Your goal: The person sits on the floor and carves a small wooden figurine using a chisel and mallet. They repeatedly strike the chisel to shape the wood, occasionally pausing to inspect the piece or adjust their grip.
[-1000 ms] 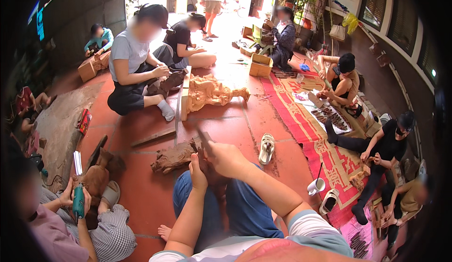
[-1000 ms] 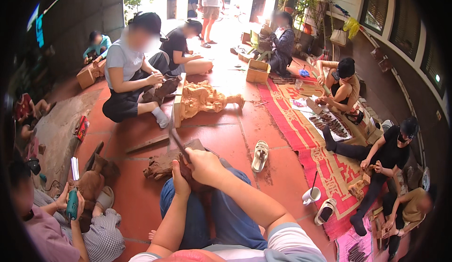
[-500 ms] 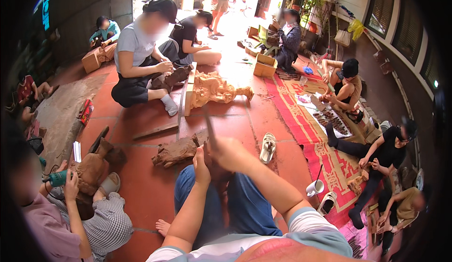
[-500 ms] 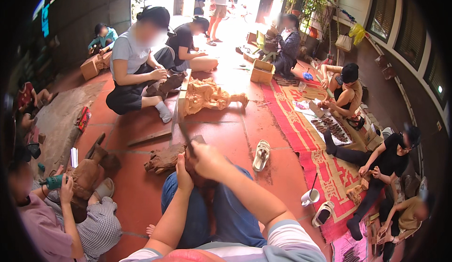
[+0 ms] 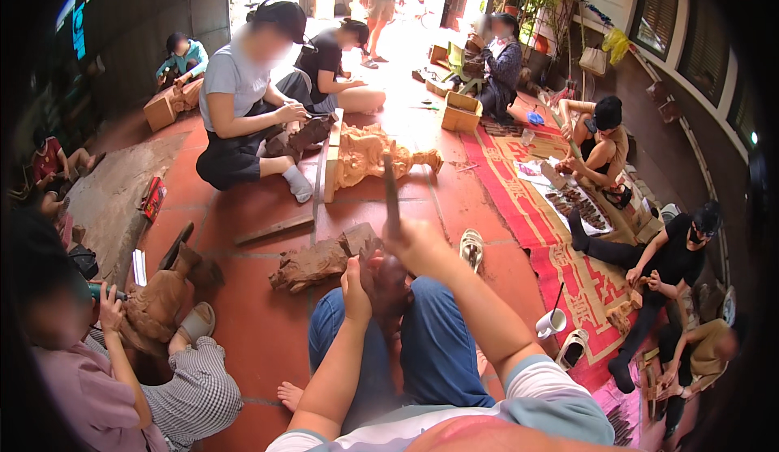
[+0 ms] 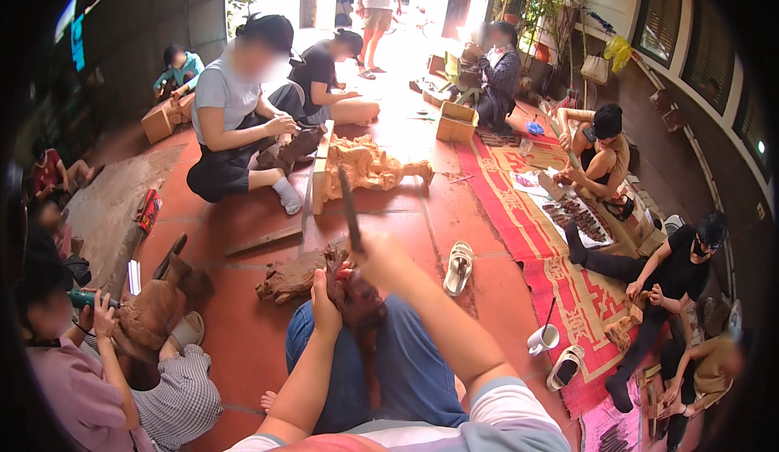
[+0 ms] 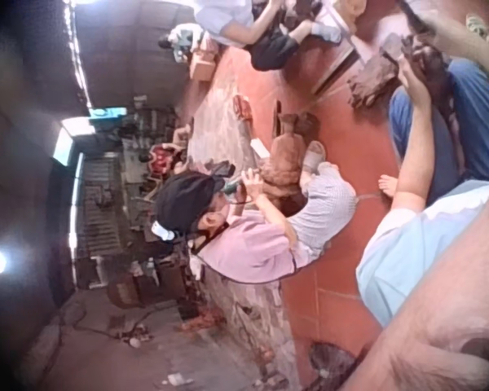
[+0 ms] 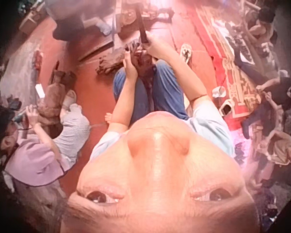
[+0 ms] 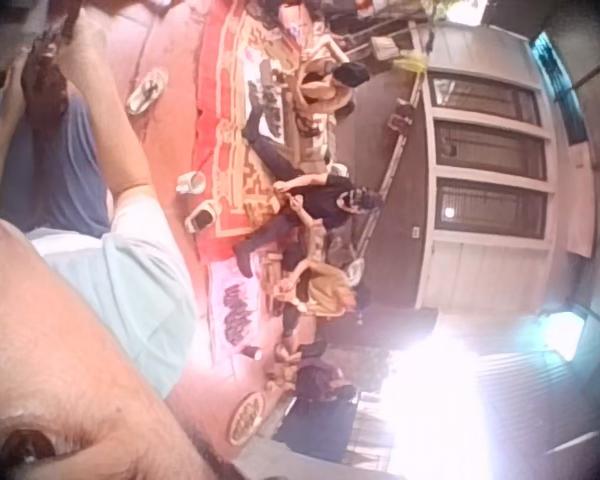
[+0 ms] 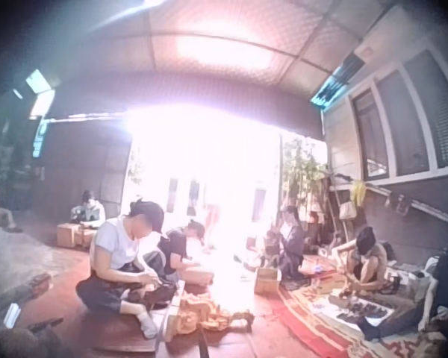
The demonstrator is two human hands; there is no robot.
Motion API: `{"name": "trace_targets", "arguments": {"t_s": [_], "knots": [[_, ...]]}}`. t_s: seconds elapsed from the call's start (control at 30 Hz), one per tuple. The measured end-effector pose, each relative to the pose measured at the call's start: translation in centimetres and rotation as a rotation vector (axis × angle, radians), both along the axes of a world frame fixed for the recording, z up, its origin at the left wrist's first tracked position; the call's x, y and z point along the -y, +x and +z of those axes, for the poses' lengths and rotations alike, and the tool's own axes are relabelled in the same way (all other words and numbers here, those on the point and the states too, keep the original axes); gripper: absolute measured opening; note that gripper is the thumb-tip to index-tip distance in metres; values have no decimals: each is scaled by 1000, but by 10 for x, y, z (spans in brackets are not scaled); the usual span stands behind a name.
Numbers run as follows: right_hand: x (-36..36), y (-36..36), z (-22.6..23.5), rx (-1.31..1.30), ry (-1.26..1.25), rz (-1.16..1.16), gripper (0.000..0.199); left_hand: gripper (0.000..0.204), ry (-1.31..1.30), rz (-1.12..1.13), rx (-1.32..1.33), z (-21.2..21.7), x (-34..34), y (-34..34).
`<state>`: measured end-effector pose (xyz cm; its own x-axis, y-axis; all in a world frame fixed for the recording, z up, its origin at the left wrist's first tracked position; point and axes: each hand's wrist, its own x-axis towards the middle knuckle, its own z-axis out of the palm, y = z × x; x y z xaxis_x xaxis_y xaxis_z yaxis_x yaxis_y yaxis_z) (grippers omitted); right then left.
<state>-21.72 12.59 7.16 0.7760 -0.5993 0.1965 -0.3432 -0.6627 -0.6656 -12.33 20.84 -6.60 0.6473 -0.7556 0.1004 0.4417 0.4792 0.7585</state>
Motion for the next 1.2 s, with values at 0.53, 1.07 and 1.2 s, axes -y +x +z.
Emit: {"name": "trace_targets", "arguments": {"t_s": [0.53,1.07,1.2], "knots": [[4,-15,-5,187,-101,10,10,55,-11,30,84,-14,6,0],[4,-17,-22,303,160,21,5,58,50,15,52,-10,2,-2],[1,-18,-24,270,343,78,7,58,4,42,47,-7,8,-4]]}}
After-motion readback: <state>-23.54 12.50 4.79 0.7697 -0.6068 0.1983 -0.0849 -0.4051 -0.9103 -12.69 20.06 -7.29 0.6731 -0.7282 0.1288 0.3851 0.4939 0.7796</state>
